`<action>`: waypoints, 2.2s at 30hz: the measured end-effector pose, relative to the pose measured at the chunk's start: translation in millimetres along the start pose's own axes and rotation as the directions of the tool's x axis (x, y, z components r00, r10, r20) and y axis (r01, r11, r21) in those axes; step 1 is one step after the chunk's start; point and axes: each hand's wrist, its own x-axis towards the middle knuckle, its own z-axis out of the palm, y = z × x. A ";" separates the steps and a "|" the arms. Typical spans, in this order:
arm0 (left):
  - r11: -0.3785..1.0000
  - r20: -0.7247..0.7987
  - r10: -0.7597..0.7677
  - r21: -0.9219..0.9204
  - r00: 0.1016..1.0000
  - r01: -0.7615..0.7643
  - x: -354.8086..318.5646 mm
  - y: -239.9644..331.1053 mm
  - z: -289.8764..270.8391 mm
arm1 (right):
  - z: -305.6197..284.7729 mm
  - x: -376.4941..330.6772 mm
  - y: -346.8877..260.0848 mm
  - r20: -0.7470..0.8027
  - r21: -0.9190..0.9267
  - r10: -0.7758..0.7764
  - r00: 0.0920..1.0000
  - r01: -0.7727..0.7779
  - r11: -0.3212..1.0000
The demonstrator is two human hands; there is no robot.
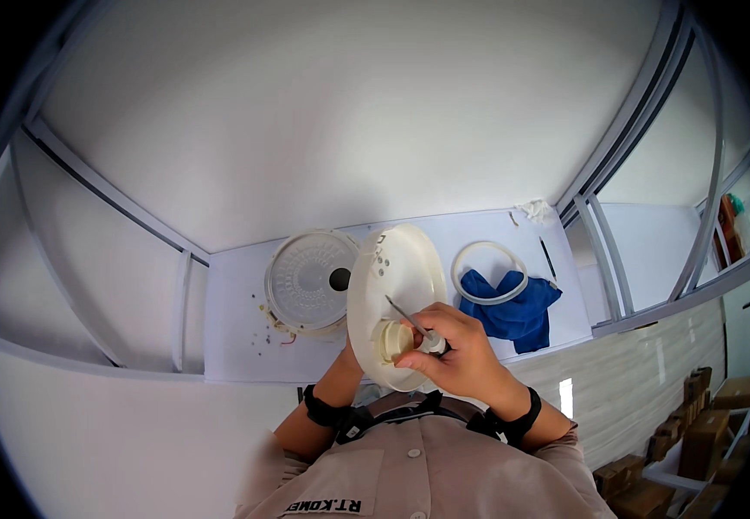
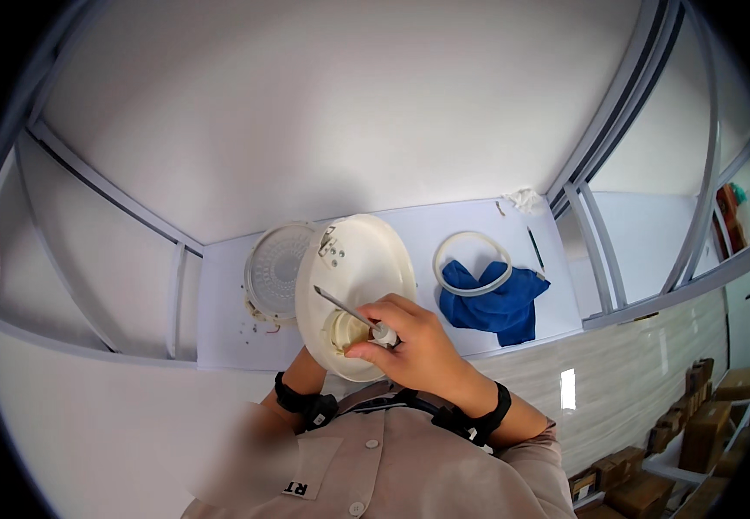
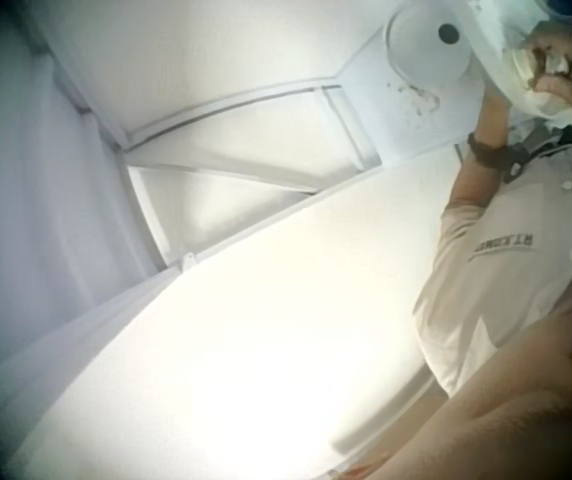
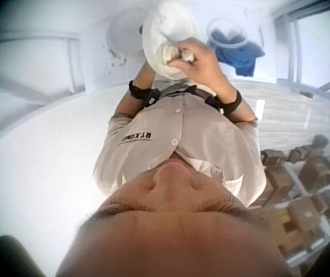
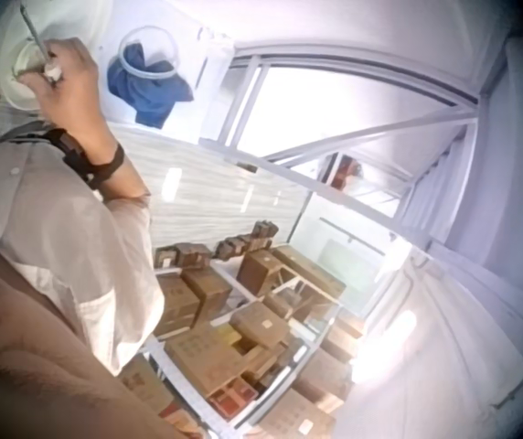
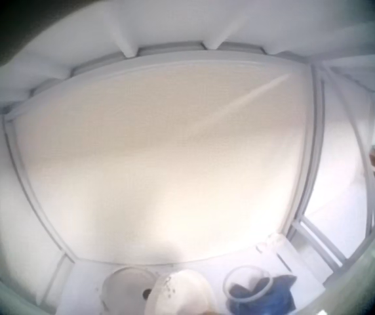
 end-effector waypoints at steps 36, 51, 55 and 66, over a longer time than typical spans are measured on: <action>0.977 -0.038 -0.207 0.039 0.978 0.208 -5.8 14.4 22.8 | -9.6 12.4 1.0 0.091 0.112 0.303 0.949 -0.312 0.943; 0.926 -0.052 -0.157 0.341 0.986 0.165 -13.8 13.1 35.0 | -28.6 21.1 -2.0 0.148 -0.027 0.323 0.935 -0.323 0.946; 0.942 -0.095 -0.158 0.282 0.983 0.179 -18.9 9.6 26.0 | -27.0 24.3 3.1 0.126 -0.010 0.310 0.942 -0.311 0.950; 0.835 0.203 0.023 0.535 0.979 -0.131 -12.1 12.0 29.1 | -26.8 28.5 10.6 0.142 -0.010 0.277 0.950 -0.278 0.961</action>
